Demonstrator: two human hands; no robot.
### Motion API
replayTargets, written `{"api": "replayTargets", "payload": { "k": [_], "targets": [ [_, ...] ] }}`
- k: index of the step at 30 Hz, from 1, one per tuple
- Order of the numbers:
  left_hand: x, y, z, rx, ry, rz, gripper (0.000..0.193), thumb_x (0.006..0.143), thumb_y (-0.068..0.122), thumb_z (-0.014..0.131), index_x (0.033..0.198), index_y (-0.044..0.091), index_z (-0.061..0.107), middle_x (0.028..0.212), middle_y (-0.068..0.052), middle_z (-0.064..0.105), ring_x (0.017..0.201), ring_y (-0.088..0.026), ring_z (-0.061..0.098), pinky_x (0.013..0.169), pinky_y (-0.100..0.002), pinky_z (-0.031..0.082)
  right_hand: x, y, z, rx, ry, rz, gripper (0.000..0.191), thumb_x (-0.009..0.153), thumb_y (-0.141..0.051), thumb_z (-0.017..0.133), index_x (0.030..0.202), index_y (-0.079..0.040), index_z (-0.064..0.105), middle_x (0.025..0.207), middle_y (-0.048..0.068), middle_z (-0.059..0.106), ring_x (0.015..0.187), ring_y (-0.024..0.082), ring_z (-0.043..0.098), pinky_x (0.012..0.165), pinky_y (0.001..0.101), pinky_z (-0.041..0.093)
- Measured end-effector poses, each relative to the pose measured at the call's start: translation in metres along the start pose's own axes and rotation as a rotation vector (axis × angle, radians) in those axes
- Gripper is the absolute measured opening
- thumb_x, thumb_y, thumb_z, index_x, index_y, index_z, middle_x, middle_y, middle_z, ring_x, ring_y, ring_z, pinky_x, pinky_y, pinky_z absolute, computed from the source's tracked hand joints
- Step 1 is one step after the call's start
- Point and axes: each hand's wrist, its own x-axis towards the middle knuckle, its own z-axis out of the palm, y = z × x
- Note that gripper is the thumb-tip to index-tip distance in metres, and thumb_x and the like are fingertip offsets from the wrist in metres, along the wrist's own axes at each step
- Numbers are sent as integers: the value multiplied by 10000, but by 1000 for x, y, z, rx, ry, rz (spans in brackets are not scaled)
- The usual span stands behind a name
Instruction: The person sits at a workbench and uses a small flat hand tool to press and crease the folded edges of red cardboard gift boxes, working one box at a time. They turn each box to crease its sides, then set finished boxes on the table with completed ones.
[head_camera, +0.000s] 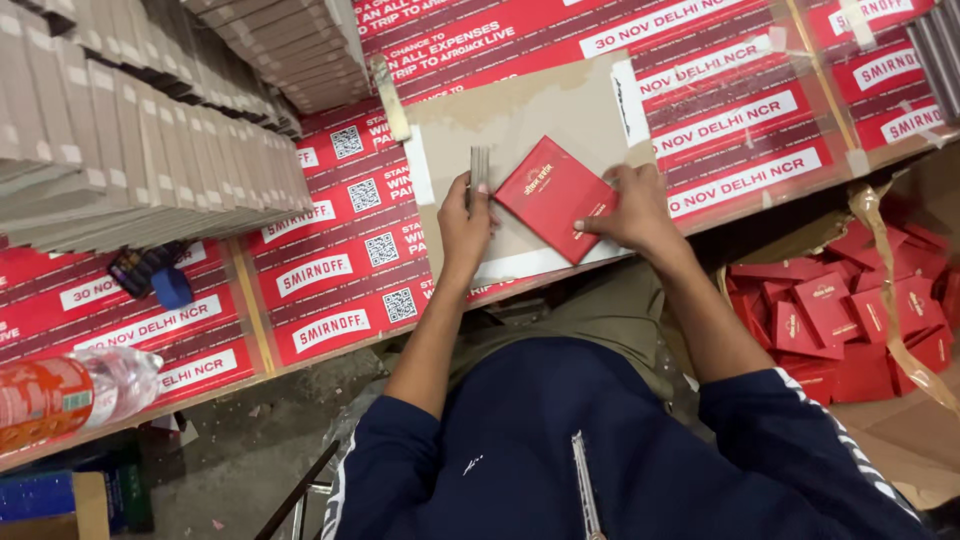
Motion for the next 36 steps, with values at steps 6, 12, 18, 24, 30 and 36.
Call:
{"api": "replayTargets", "payload": {
  "k": [6, 12, 18, 24, 30, 36],
  "targets": [
    [-1, 3, -10, 3, -6, -91, 324, 948, 131, 687, 1220, -35, 630, 809, -77, 703, 563, -104, 641, 472, -269, 514, 24, -12, -5, -25, -94, -206, 860, 491, -299, 1023, 1229, -5, 694, 1154, 249, 636, 1099, 447, 558, 945, 488, 475],
    [-1, 12, -15, -27, -132, -48, 371, 874, 50, 754, 1209, -41, 624, 825, -69, 706, 573, -101, 645, 484, -254, 505, 51, -37, 0, 315, -293, -87, 568, 646, -169, 955, 1108, 40, 697, 962, 146, 767, 859, 234, 742, 775, 358, 596],
    [-21, 44, -31, -212, -229, -7, 360, 901, 52, 745, 1235, -18, 631, 813, -57, 694, 614, -85, 632, 498, -234, 484, 17, -33, -12, 723, -210, -85, 331, 773, -6, 852, 1053, 24, 678, 947, 104, 751, 880, 135, 693, 787, 276, 585],
    [-51, 75, -36, -91, -281, 455, 252, 942, 30, 756, 1181, -1, 682, 995, -68, 720, 857, -138, 686, 774, -249, 567, -31, -25, -22, 940, -193, -218, 317, 850, -9, 802, 1141, 59, 697, 1061, 94, 760, 967, 115, 708, 864, 279, 588],
    [-48, 94, -41, -109, -396, 335, 260, 946, 60, 761, 1180, -17, 679, 972, -82, 703, 841, -125, 647, 762, -248, 537, -52, -25, -10, 1148, -217, -74, 229, 932, -49, 728, 1144, 38, 724, 1006, 76, 782, 882, 94, 715, 803, 265, 586],
    [-39, 130, -36, 139, -278, 324, 374, 1008, 106, 643, 1358, -1, 567, 1020, -105, 686, 724, -151, 642, 656, -290, 547, -51, -32, 51, 1081, 402, -233, 172, 986, -13, 742, 1148, 43, 727, 1034, 34, 743, 920, 61, 652, 811, 210, 522]
  ]
}}
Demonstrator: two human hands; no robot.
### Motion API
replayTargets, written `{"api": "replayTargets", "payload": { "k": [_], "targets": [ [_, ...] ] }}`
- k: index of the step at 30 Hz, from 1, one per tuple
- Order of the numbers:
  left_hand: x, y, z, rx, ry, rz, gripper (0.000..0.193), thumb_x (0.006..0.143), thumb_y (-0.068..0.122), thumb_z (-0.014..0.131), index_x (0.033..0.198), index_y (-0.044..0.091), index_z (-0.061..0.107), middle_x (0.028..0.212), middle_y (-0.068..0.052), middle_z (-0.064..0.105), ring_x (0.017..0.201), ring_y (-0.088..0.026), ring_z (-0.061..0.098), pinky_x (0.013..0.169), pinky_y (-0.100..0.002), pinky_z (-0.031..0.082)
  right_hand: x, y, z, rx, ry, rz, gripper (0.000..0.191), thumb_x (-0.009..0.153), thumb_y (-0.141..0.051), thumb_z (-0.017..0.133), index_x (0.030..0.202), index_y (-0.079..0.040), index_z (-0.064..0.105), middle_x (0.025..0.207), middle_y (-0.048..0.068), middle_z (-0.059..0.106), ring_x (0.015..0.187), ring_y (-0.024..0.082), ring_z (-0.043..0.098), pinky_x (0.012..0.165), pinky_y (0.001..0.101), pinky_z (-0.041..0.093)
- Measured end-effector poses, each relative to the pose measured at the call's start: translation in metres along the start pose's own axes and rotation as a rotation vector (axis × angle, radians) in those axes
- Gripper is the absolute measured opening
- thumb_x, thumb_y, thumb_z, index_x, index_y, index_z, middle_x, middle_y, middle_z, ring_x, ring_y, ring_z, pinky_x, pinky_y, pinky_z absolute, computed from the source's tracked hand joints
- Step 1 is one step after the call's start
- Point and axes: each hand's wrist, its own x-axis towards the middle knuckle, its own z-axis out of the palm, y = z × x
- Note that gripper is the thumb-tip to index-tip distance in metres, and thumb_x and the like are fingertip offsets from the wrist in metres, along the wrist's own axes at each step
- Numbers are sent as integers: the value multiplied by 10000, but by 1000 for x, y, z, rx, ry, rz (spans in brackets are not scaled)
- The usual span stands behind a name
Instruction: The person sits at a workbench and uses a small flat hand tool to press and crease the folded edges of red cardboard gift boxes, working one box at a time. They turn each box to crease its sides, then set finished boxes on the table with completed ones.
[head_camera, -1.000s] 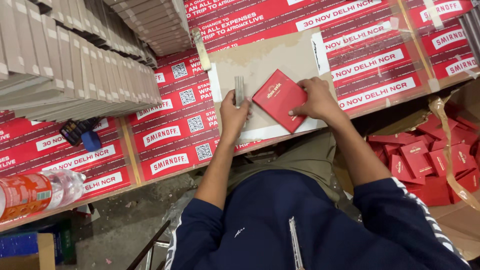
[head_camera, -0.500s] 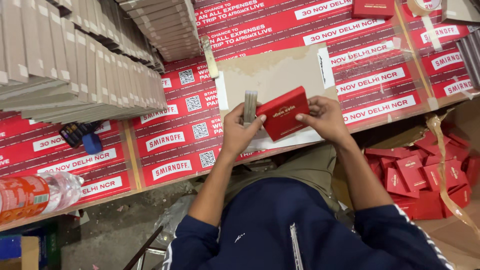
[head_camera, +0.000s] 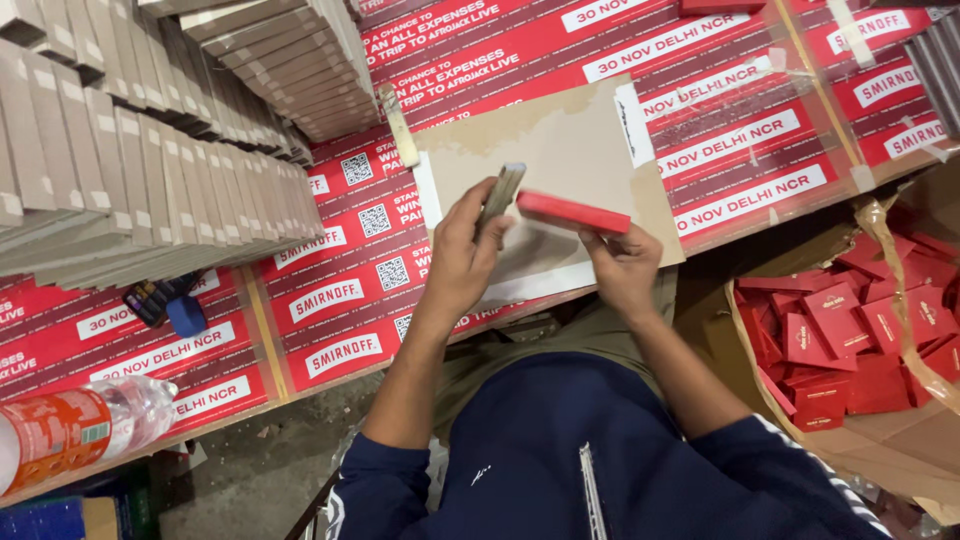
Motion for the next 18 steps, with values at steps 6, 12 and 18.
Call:
{"api": "replayTargets", "payload": {
  "k": [6, 12, 18],
  "targets": [
    [4, 39, -7, 554, 12, 203, 387, 1021, 98, 611, 1407, 110, 586, 953, -177, 631, 819, -359, 659, 704, -470, 511, -14, 27, 35, 0, 148, -30, 188, 978, 19, 713, 1163, 52, 723, 994, -3, 723, 854, 36, 606, 750, 198, 488],
    [27, 32, 5, 888, -37, 181, 502, 940, 56, 590, 1432, 149, 553, 926, -175, 595, 803, -373, 653, 677, -499, 525, -18, 21, 56, -114, 110, -208, 175, 1028, 18, 691, 1197, 53, 716, 881, -12, 672, 772, 48, 526, 657, 247, 436],
    [12, 18, 19, 937, -100, 253, 624, 849, 20, 598, 1455, 148, 528, 950, -178, 608, 781, -374, 653, 670, -509, 528, -17, 30, 54, -256, 160, -214, 90, 989, -35, 744, 968, 51, 729, 643, -10, 533, 599, 52, 405, 531, 274, 334]
  ]
}}
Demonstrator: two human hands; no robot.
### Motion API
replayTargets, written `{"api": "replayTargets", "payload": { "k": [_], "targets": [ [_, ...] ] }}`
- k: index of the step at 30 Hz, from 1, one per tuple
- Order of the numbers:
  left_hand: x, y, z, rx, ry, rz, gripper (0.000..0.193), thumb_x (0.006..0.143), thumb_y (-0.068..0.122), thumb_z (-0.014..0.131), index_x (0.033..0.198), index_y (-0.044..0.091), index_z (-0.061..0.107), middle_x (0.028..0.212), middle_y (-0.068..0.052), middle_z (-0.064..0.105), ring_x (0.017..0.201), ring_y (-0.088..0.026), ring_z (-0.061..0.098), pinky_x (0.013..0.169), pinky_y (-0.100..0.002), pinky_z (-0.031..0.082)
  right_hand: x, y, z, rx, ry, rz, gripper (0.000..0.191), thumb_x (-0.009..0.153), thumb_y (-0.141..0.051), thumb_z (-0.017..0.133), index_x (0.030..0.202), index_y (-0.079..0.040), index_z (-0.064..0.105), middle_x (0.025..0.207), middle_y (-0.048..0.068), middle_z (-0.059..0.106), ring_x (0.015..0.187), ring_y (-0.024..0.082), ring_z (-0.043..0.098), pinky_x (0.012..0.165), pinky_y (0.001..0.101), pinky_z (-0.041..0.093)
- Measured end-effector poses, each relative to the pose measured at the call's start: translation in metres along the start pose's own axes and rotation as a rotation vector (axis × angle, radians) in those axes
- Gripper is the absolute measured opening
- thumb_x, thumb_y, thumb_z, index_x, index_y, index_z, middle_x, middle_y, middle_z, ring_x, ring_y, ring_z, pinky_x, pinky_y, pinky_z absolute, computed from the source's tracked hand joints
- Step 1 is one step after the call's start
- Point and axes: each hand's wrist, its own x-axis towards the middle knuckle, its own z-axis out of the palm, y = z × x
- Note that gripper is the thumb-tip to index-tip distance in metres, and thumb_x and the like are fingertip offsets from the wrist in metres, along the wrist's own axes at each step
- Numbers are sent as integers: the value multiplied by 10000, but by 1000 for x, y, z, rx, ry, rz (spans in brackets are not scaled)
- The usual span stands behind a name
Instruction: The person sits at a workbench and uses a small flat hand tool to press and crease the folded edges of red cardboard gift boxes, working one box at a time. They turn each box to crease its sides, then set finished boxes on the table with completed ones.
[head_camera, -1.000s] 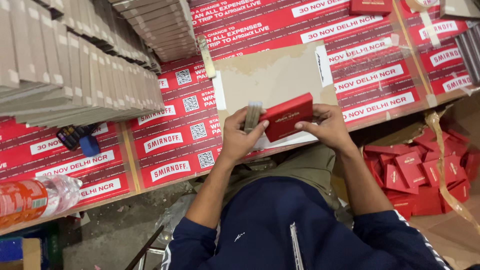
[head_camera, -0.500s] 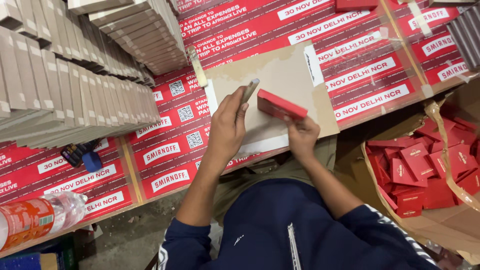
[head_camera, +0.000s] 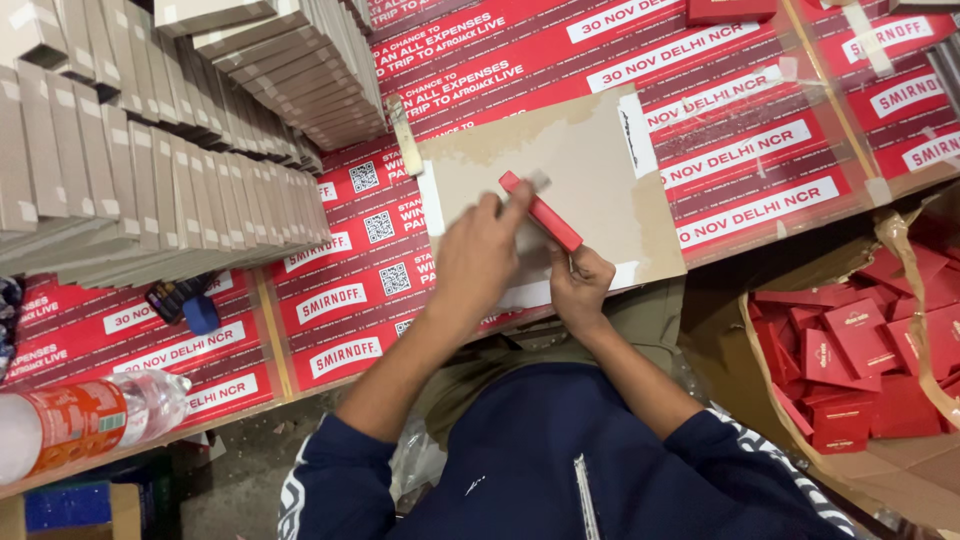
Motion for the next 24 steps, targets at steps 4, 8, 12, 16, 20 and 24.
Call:
{"api": "replayTargets", "payload": {
  "k": [4, 8, 12, 16, 20, 24],
  "targets": [
    [-28, 31, 9, -236, -154, 83, 596, 838, 39, 606, 1413, 185, 557, 995, -148, 645, 833, -383, 670, 698, -512, 534, -5, 13, -1, 263, 17, 218, 197, 1026, -64, 642, 841, -7, 605, 728, -25, 546, 648, 38, 460, 581, 243, 383],
    [-39, 35, 11, -431, -163, 88, 597, 863, 48, 595, 1441, 191, 548, 1012, -144, 650, 868, -390, 677, 749, -496, 549, -7, 19, -4, 377, -59, 209, 113, 963, -53, 598, 948, 23, 680, 823, -32, 614, 751, 48, 544, 657, 252, 467],
    [-28, 13, 12, -443, -124, -26, 602, 902, 63, 595, 1483, 207, 536, 956, -172, 661, 863, -395, 687, 758, -496, 541, -5, 12, 2, -31, 4, 144, 99, 950, -8, 713, 879, 57, 690, 672, -46, 546, 601, 52, 441, 527, 249, 369],
    [4, -17, 14, -434, -26, -70, 570, 939, 58, 562, 1492, 195, 538, 998, -206, 729, 919, -390, 708, 812, -488, 548, 0, 0, 7, 68, 6, 95, 92, 998, 1, 711, 938, 69, 702, 685, -23, 503, 624, 53, 402, 544, 267, 322],
    [29, -60, 2, -358, -64, -266, 496, 987, 102, 542, 1464, 233, 583, 1010, -229, 715, 893, -371, 731, 787, -488, 556, 7, -10, 7, 112, 20, 170, 94, 990, -3, 721, 924, 64, 713, 656, -6, 487, 607, 45, 390, 523, 270, 306],
    [34, -67, -7, -176, 67, -213, 462, 1014, 131, 577, 1465, 232, 573, 913, -199, 687, 825, -387, 689, 720, -515, 519, 12, -16, 12, 52, 9, 37, 109, 988, -11, 732, 904, 55, 709, 634, 15, 471, 613, 60, 402, 541, 284, 329]
  ]
}}
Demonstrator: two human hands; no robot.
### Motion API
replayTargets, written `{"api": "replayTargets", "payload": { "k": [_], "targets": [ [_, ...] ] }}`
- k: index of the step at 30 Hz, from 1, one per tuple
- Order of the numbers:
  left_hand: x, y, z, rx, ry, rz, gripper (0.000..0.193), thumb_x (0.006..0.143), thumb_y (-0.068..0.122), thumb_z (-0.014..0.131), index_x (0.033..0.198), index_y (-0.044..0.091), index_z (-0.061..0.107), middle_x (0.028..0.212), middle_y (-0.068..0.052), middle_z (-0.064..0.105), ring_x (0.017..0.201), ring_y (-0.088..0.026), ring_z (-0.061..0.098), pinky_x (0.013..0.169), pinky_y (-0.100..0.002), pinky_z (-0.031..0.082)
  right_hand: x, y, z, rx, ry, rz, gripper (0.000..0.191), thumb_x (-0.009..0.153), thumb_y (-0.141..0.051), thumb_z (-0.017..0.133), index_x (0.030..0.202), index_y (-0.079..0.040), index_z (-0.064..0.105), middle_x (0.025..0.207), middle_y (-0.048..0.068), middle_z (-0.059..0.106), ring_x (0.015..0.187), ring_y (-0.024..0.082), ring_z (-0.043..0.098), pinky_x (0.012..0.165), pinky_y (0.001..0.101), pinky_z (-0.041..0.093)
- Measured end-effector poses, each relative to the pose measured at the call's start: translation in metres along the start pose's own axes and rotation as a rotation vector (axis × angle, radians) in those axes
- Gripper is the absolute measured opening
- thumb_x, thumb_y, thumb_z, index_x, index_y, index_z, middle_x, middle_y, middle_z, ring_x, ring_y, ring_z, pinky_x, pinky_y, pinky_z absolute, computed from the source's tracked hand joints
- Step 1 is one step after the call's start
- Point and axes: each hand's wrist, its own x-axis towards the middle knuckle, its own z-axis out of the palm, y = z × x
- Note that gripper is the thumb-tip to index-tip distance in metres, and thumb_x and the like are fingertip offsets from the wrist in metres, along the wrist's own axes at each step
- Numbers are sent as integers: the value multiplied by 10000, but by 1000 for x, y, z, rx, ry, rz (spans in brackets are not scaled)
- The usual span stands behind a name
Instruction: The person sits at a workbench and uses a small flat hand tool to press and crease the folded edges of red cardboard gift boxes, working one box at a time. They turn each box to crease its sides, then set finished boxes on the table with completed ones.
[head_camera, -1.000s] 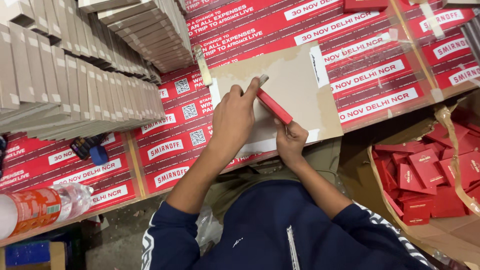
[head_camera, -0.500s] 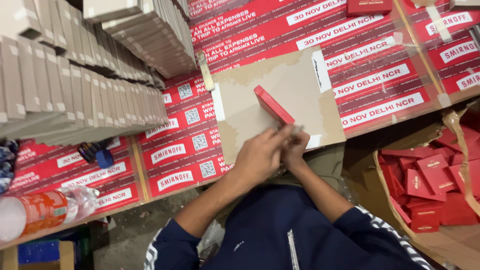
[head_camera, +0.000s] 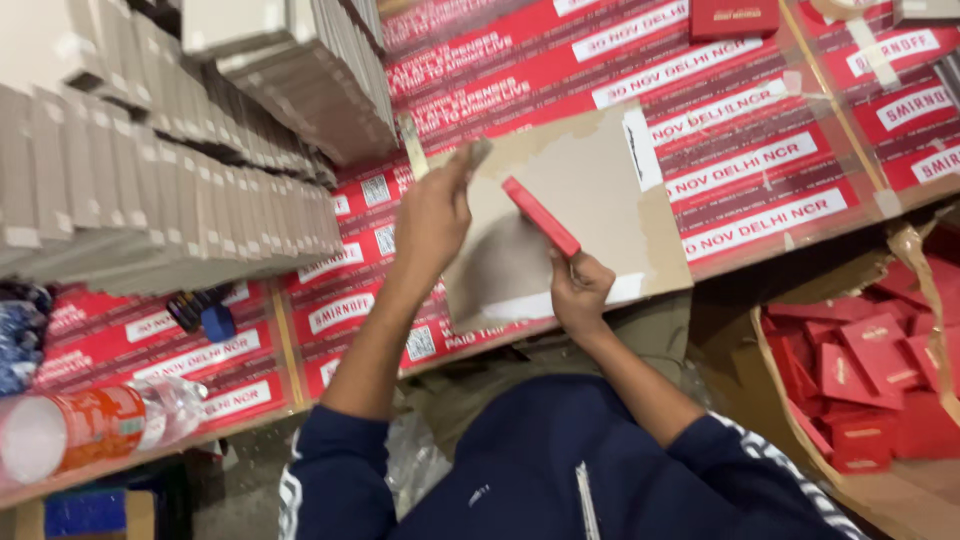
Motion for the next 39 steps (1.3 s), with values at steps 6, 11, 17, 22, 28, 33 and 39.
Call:
{"api": "replayTargets", "payload": {
  "k": [6, 11, 17, 22, 28, 33, 39],
  "targets": [
    [-39, 50, 23, 363, 46, 266, 678, 895, 78, 614, 1539, 247, 489, 916, -122, 612, 761, -329, 665, 683, -461, 550, -9, 9, 0, -9, -26, -62, 77, 969, 28, 650, 984, 70, 713, 707, 59, 616, 630, 59, 524, 553, 280, 419],
    [-77, 66, 25, -118, -350, 225, 590, 883, 75, 592, 1456, 210, 556, 969, -154, 700, 850, -387, 692, 742, -499, 549, -12, 30, -5, 65, -59, 99, 169, 947, 39, 673, 786, 41, 622, 631, 82, 555, 593, 72, 483, 509, 293, 369],
    [-29, 14, 14, -231, -115, -33, 491, 923, 58, 513, 1381, 197, 623, 1028, -229, 729, 873, -415, 724, 764, -503, 570, -9, 20, 2, -41, -19, -38, 53, 975, 19, 710, 949, 66, 709, 649, 85, 574, 595, 64, 471, 535, 285, 388],
    [1, -23, 0, -281, 20, -121, 428, 1020, 116, 545, 1445, 121, 599, 774, -159, 681, 679, -263, 675, 636, -411, 545, -2, 11, -1, 46, -50, 100, 99, 969, -21, 741, 1019, 65, 737, 717, 51, 586, 644, 68, 488, 580, 263, 403],
    [2, -12, 3, -731, -289, -248, 471, 938, 172, 672, 1395, 84, 600, 752, 2, 608, 555, -83, 509, 491, -293, 440, 18, 28, -21, 468, -169, 419, 166, 1049, -41, 699, 1158, 83, 681, 944, 71, 694, 818, 82, 617, 764, 232, 501],
    [4, -7, 4, -770, -353, -39, 349, 911, 168, 829, 1207, 35, 701, 910, 7, 653, 762, -44, 595, 666, -246, 519, 25, 24, -39, 670, -247, 510, 224, 996, -24, 667, 1197, 74, 659, 1069, 121, 756, 938, 111, 701, 886, 253, 555],
    [-8, 8, -6, -933, -493, -115, 380, 850, 165, 834, 1175, 35, 684, 878, 3, 668, 663, -55, 566, 565, -242, 471, 27, -7, -54, 817, -342, 667, 293, 999, -19, 659, 1262, 106, 629, 1105, 166, 747, 978, 164, 717, 921, 308, 567]
  ]
}}
